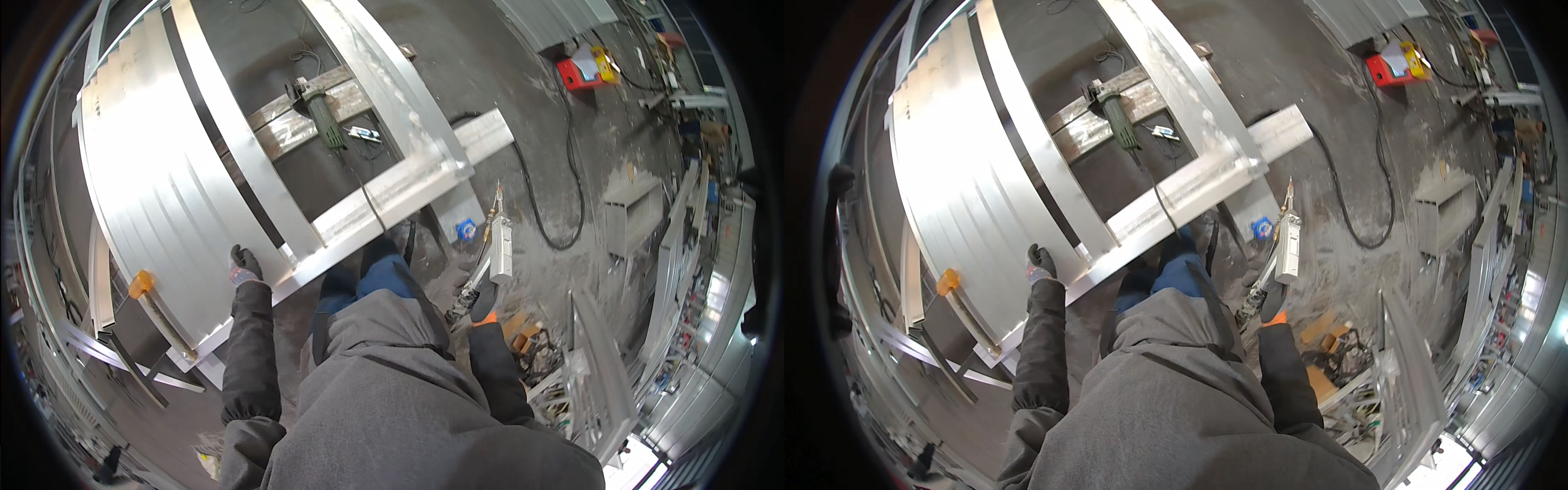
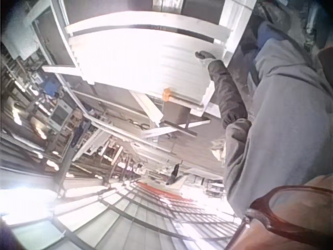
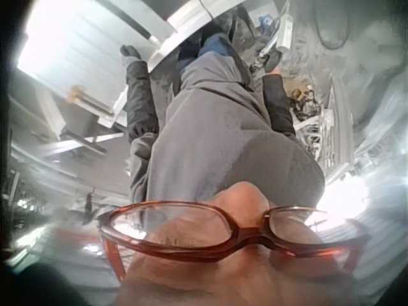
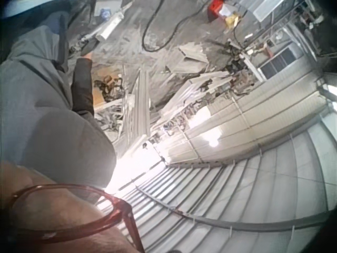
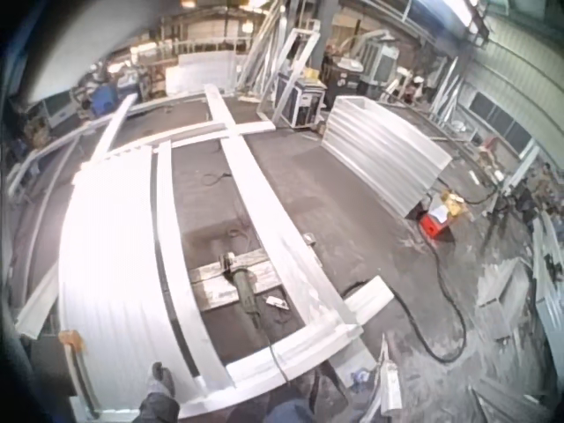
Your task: The person aligns and tack-welds aluminum frame components on a workbench, then uses a rubber mallet to tap and adjust the joints. The person repeatedly repositions the frame and continues welding and hammering to assemble the structure.
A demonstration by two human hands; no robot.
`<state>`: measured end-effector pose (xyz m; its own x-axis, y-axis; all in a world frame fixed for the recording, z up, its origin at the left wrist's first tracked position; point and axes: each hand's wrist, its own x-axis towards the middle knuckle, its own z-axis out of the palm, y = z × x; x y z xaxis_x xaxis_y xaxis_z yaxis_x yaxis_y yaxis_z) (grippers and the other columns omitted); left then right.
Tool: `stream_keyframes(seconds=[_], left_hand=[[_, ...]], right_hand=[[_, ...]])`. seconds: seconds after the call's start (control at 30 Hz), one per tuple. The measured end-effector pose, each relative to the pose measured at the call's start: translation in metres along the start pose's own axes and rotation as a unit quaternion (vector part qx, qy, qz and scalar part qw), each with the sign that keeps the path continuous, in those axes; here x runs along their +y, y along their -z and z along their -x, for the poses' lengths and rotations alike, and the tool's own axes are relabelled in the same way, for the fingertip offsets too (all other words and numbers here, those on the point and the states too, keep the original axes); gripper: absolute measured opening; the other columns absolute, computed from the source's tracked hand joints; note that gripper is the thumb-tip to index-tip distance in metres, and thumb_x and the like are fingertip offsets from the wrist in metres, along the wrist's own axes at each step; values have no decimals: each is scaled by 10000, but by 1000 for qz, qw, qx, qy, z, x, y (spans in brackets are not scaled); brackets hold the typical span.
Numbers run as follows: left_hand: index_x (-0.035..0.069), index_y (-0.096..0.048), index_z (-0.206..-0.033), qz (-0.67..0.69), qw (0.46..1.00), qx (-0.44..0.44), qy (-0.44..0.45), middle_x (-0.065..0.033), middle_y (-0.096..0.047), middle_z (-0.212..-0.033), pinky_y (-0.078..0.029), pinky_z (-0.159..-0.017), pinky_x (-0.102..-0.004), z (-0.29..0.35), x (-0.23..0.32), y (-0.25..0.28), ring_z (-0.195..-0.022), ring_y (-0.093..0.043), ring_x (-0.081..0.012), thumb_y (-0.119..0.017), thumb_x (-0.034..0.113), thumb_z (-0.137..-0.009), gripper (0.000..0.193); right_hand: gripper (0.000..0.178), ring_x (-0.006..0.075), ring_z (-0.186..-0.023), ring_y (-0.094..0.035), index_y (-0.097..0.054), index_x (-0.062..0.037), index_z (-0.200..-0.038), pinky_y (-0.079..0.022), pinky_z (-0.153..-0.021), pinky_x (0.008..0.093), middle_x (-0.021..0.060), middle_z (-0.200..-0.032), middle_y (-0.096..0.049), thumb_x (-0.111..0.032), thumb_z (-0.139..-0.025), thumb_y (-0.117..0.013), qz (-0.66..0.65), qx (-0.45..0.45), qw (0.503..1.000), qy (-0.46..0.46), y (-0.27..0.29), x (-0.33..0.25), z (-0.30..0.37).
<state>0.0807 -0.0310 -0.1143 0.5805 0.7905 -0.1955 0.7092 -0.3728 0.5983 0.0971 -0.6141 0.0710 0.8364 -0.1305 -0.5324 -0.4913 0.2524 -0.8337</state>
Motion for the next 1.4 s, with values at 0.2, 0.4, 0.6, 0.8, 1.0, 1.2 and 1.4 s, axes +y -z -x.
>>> stream_keyframes(seconds=[0.2, 0.4, 0.6, 0.8, 1.0, 1.2, 1.4], left_hand=[[41, -648, -1254, 80, 988, -89, -102, -163, -731, -1058, -550, -866, -364, 129, 25, 53, -1008, -703, -245, -601, 141, -976, 299], [19, -664, -1158, 18, 961, -276, -27, -101, -725, -944, -551, -790, -338, 209, -46, 69, -862, -695, -200, -645, 156, -930, 267], [50, -729, -1103, -111, 927, -341, 108, -101, -743, -928, -547, -769, -330, 249, -163, 87, -837, -691, -178, -675, 247, -908, 282], [17, -728, -1126, 36, 931, -304, 197, -78, -748, -1017, -544, -831, -328, 356, -238, 76, -943, -680, -169, -713, 290, -926, 339], [15, -633, -1285, 189, 881, -363, 236, -97, -713, -1155, -563, -898, -341, 462, -258, 96, -985, -678, -204, -605, 224, -1009, 346], [16, -617, -1319, 258, 828, -406, 288, -97, -699, -1183, -548, -928, -342, 506, -272, 116, -1007, -670, -209, -658, 231, -987, 397], [17, -593, -1357, 139, 896, -369, 206, -95, -685, -1215, -539, -961, -345, 542, -261, 116, -1040, -659, -203, -647, 220, -993, 420]], right_hand=[[602, 197, -624, -657, -612, 1, -1165, -558, -568, 320, 81, -749, -647, -569, -983, -537, -10, 113, 994, -10, 29, 76, 85], [533, 162, -492, -571, -644, -47, -1081, -461, -472, 305, 46, -639, -584, -562, -975, -557, 50, 99, 992, -61, 79, 115, 122], [547, 147, -522, -568, -644, -75, -1095, -484, -500, 338, 70, -741, -619, -598, -973, -543, 77, 123, 986, -86, 123, 141, 121], [548, 148, -523, -571, -640, -78, -1100, -486, -500, 339, 89, -788, -638, -602, -967, -552, 58, 95, 991, -79, 197, 176, 91], [550, 150, -521, -572, -637, -79, -1105, -486, -495, 339, 97, -803, -642, -604, -961, -560, 36, 30, 995, -86, 250, 208, 60], [552, 152, -520, -574, -633, -79, -1109, -486, -490, 339, 104, -817, -647, -605, -955, -567, 10, -21, 996, -85, 265, 220, 33], [555, 155, -519, -575, -630, -80, -1114, -486, -486, 339, 111, -831, -651, -607, -949, -575, 1, -63, 994, -87, 273, 222, 19]])
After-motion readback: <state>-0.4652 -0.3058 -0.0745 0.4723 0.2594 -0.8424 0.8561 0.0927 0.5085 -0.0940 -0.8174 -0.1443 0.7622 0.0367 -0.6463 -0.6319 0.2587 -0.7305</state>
